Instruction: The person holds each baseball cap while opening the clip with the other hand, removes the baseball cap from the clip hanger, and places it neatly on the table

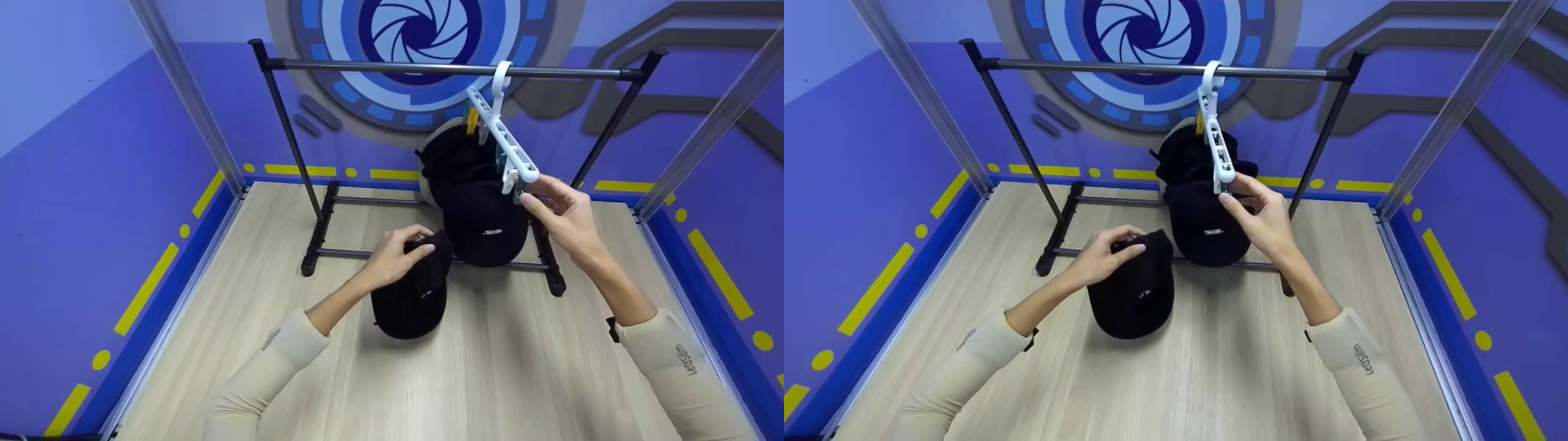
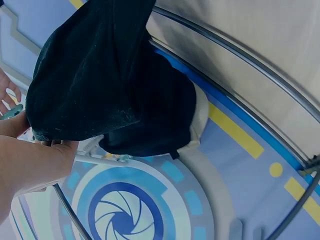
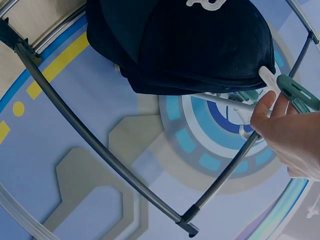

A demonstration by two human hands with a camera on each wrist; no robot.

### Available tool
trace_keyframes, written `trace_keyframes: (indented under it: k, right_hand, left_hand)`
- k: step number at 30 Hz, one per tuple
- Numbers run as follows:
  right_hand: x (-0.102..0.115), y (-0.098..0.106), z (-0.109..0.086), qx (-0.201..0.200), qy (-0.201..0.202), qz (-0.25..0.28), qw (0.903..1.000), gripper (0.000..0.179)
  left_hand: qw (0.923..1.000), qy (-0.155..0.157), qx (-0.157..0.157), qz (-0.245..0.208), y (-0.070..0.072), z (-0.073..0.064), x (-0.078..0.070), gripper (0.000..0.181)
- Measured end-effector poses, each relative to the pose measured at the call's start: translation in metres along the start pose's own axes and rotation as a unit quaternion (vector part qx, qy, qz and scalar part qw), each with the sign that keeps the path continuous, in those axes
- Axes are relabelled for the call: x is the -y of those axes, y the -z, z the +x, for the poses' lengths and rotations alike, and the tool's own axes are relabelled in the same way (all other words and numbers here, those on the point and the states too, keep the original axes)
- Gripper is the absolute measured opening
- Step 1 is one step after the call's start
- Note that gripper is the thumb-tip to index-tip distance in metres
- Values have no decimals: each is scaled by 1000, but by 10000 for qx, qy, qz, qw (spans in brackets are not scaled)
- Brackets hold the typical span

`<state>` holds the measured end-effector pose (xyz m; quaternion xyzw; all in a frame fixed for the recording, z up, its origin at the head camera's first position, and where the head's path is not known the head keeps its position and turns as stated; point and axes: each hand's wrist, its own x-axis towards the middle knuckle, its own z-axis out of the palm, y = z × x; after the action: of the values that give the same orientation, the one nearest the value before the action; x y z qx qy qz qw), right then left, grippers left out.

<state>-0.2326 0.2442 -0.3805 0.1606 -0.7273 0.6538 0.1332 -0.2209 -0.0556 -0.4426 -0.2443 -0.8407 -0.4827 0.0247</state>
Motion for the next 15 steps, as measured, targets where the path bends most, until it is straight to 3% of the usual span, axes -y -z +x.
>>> trace_keyframes:
  k: [9,15]
  right_hand:
    - [5,4,-2,-41,-27,74,10000,35]
    - [-4,8,-4,26,305,-598,9977,41]
  left_hand:
    - [9995,220,-151,178,9,-12,12,19]
    - [9991,390,-109,128,12,-17,18,20]
